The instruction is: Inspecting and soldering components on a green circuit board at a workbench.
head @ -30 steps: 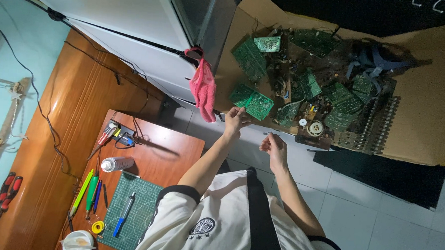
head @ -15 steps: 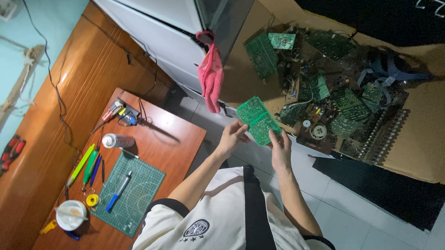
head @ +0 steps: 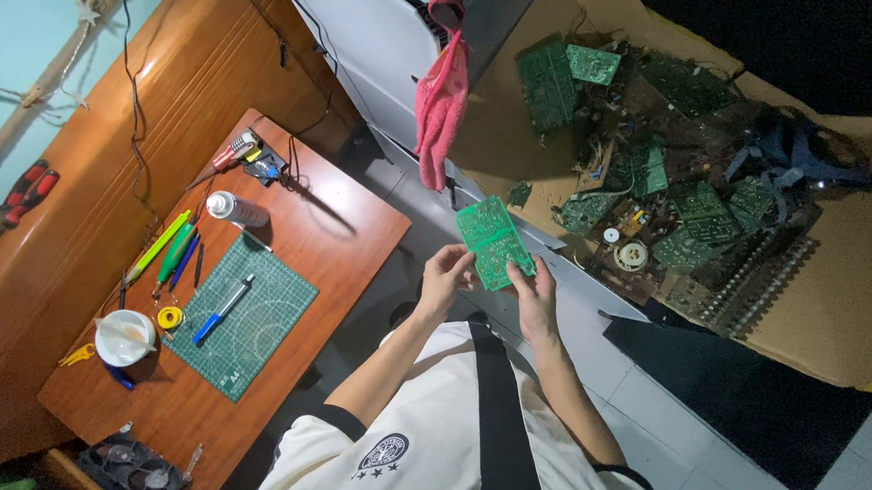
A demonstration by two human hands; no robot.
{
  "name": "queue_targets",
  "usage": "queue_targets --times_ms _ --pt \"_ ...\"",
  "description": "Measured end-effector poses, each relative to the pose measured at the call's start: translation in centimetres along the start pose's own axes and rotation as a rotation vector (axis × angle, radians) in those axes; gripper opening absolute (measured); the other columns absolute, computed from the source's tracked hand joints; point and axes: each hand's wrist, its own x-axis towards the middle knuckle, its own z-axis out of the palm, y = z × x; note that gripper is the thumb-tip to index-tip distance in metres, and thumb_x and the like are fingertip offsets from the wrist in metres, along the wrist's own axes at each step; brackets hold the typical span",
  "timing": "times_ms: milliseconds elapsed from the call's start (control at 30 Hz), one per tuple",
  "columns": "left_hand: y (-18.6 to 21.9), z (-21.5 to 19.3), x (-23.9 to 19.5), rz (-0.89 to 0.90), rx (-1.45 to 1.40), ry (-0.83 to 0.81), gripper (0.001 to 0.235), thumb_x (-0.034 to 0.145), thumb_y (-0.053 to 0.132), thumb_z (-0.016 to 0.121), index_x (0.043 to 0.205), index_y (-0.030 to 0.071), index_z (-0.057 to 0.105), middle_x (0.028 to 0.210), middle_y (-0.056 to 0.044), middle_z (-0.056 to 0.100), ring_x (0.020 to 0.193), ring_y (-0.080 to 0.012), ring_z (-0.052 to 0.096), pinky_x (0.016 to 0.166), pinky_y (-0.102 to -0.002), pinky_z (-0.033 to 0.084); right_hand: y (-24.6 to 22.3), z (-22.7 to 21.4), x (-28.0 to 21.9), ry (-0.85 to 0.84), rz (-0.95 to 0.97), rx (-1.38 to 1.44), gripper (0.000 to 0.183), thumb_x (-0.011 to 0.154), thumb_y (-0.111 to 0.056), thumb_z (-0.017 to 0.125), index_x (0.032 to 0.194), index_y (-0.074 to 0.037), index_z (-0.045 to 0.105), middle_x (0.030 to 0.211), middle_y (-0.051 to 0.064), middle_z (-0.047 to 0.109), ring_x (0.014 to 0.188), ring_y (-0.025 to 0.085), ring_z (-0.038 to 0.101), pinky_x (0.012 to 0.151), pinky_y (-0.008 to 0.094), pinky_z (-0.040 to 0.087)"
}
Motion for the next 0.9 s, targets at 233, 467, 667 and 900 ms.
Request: queue_targets --times_ms 233,467,667,900 --pt "3.9 2.3 -4.9 0.099 0.103 0.021 0.051 0.091 0.024 0.074 0.137 0.009 0.057 0.112 -0.013 0.068 0.088 -0.0162 0.066 0.066 -0.027 0.060 -0.3 0.3 -1.8 -0.099 -0.225 -0.111 0.024 0.090 -0.011 0.073 0.109 -0.004 0.060 0.088 0.012 0.067 0.076 0.017 0.069 0.061 0.032 0.063" --pt "8.3 2.7 -8.1 0.310 0.090 -0.007 0.084 0.084 0.020 0.081 0.152 0.001 0.036 0.132 -0.028 0.056 0.116 -0.0376 0.060 0.094 -0.051 0.054 -4.5 3.6 -4.7 -0.146 -0.834 -0.642 0.021 0.087 -0.019 0.079 0.097 -0.006 0.067 0.086 0.008 0.066 0.080 0.024 0.068 0.062 0.028 0.057" --pt "7.9 -2.6 -8.2 0.354 0.015 0.004 0.095 0.076 0.021 0.087 0.154 0.006 0.034 0.137 -0.021 0.056 0.119 -0.0370 0.060 0.097 -0.051 0.053 -6.9 8.3 -6.7 -0.342 -1.007 -0.715 0.023 0.084 -0.018 0.080 0.099 -0.006 0.067 0.095 0.009 0.066 0.087 0.027 0.068 0.068 0.036 0.057" --pt "7.7 -8.9 -8.4 0.429 -0.144 0.007 0.088 0.074 0.031 0.087 0.149 0.008 0.046 0.128 -0.014 0.063 0.109 -0.0264 0.065 0.092 -0.045 0.056 -5.5 13.7 -7.8 -0.631 -1.098 -0.554 0.046 0.083 -0.041 0.078 0.110 -0.006 0.064 0.095 0.011 0.063 0.085 0.028 0.067 0.074 0.040 0.055"
